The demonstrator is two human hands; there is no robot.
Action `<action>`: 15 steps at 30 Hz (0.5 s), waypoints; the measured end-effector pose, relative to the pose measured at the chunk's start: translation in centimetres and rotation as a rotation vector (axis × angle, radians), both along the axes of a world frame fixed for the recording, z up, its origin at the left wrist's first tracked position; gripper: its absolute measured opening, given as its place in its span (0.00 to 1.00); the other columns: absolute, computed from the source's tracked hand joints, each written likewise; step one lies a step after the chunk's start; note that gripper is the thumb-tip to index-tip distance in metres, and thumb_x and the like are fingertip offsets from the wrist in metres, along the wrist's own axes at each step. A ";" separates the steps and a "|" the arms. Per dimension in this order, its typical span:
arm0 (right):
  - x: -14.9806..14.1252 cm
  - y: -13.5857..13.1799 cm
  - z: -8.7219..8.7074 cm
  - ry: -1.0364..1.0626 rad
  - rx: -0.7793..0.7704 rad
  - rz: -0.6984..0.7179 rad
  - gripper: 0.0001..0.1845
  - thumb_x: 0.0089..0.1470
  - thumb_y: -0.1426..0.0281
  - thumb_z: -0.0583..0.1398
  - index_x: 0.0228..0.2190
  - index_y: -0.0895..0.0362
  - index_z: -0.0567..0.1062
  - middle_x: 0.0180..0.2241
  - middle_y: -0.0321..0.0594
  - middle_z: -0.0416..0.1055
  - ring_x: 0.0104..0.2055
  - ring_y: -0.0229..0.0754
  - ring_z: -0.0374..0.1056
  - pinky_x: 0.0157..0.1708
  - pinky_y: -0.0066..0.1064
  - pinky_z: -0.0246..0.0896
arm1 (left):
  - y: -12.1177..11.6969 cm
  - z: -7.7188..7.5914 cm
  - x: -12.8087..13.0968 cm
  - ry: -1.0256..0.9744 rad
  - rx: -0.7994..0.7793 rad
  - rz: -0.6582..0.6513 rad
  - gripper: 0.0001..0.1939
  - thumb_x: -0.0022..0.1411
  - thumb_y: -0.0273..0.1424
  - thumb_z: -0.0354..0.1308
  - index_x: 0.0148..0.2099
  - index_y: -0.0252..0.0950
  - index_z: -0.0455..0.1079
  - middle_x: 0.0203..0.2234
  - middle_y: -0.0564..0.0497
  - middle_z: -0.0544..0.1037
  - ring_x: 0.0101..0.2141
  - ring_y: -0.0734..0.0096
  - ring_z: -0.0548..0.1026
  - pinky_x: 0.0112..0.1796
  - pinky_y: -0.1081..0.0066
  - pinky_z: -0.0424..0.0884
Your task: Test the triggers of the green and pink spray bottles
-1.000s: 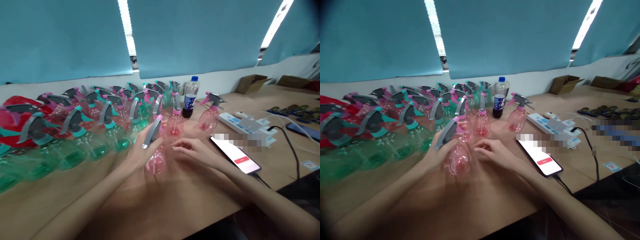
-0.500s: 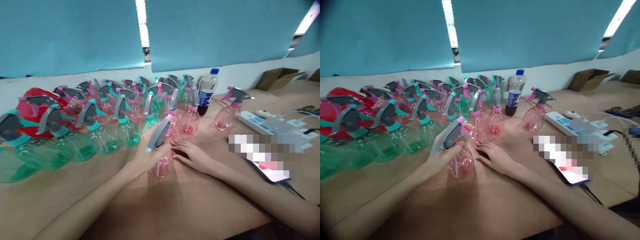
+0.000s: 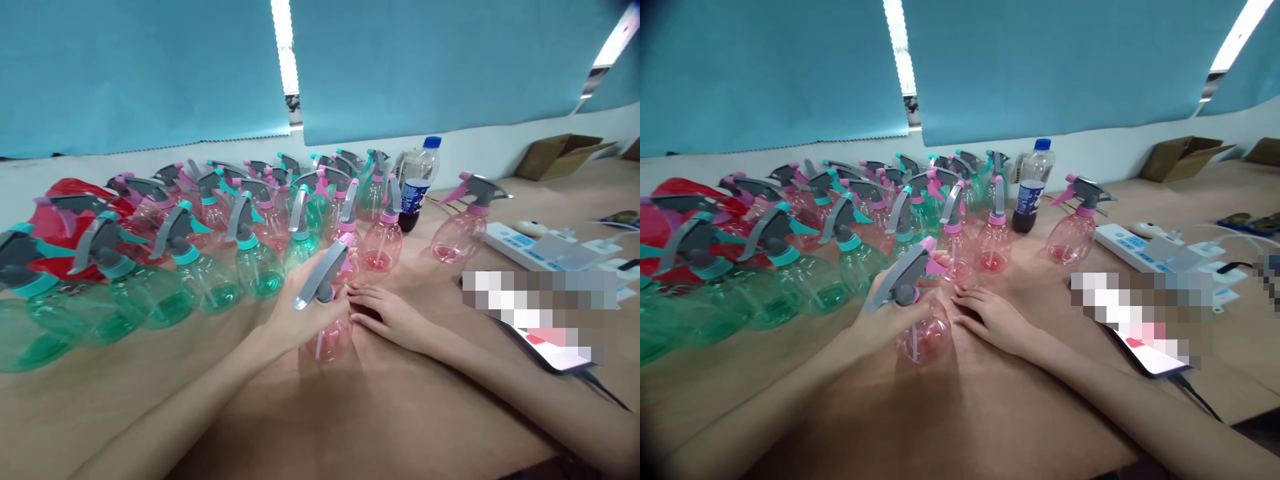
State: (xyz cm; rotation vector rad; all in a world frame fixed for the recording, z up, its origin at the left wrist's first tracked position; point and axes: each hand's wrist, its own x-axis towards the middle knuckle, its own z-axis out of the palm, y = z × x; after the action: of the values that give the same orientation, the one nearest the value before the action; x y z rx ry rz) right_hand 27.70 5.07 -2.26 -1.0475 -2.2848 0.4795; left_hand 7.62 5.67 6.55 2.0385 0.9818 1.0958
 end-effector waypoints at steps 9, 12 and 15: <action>0.3 0.1 -0.1 -0.048 -0.020 0.009 0.20 0.64 0.62 0.55 0.54 0.55 0.72 0.57 0.48 0.70 0.62 0.51 0.62 0.60 0.50 0.59 | -0.1 0.2 -0.2 0.043 0.066 0.010 0.12 0.47 0.22 0.53 0.35 0.41 0.67 0.25 0.56 0.69 0.24 0.72 0.68 0.25 0.71 0.67; 0.3 0.1 -0.2 -0.056 -0.010 0.012 0.21 0.64 0.62 0.55 0.55 0.56 0.71 0.57 0.49 0.69 0.62 0.51 0.62 0.61 0.50 0.58 | -0.2 0.8 -0.1 0.042 0.135 0.004 0.08 0.47 0.22 0.52 0.30 0.40 0.61 0.22 0.58 0.63 0.21 0.75 0.62 0.23 0.72 0.61; 0.3 0.1 -0.3 -0.060 0.000 0.013 0.22 0.64 0.61 0.55 0.55 0.57 0.71 0.57 0.49 0.69 0.62 0.51 0.62 0.61 0.49 0.58 | -0.4 1.6 0.1 0.016 0.141 -0.022 0.09 0.46 0.22 0.52 0.28 0.40 0.57 0.21 0.58 0.60 0.21 0.76 0.58 0.23 0.72 0.60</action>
State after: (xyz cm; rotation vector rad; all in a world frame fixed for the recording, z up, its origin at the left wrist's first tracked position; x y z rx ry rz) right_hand 28.01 5.21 -2.55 -1.0606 -2.3457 0.4596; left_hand 7.71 5.26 8.14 2.1685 0.9101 1.1675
